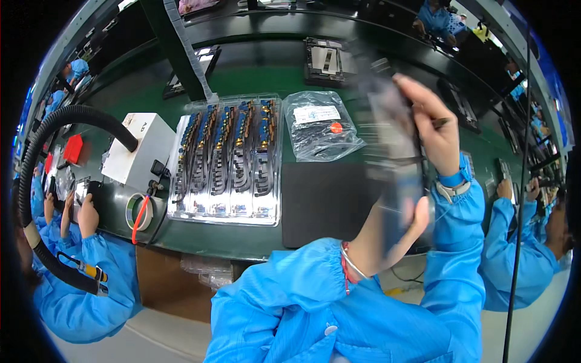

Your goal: The person assembles electronic components on a workstation, using a black tool to manipulate parts on a circuit board. They handle a large black panel, placing it onto the assembly and adjusting it with their hands. The person also picks up small components from a plastic tray and inserts them into the device.

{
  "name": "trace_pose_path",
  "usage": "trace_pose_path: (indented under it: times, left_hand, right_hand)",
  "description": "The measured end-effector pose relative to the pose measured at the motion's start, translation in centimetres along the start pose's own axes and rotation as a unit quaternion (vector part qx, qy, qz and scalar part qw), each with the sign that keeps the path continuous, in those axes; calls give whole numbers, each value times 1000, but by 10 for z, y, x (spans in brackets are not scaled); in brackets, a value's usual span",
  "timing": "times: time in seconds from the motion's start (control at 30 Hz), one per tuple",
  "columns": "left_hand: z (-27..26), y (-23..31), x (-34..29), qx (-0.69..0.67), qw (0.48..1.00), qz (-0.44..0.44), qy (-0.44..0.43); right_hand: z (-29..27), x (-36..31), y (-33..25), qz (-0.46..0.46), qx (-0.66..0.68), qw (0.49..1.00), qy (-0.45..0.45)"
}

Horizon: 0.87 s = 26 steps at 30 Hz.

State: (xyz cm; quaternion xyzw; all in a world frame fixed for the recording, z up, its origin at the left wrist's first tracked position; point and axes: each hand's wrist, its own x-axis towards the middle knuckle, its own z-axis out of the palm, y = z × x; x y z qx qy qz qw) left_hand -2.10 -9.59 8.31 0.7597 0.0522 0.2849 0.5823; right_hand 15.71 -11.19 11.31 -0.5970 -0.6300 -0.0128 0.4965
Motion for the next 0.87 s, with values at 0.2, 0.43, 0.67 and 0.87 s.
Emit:
trace_pose_path:
  times: [0.2,0.43,0.67,0.87]
  left_hand:
    - [59,-49,-60,-333,903,-176,208]
    - [51,-86,-86,-577,739,-275,212]
    - [-23,-74,-94,-531,697,-465,-127]
    - [-96,-75,-151,290,952,5,-99]
  right_hand:
    - [14,-22,3,49,-103,952,-285]
    - [45,-54,22,107,-148,924,-335]
    - [60,-73,23,56,-234,929,-282]
    - [41,-76,22,-34,-359,904,-229]
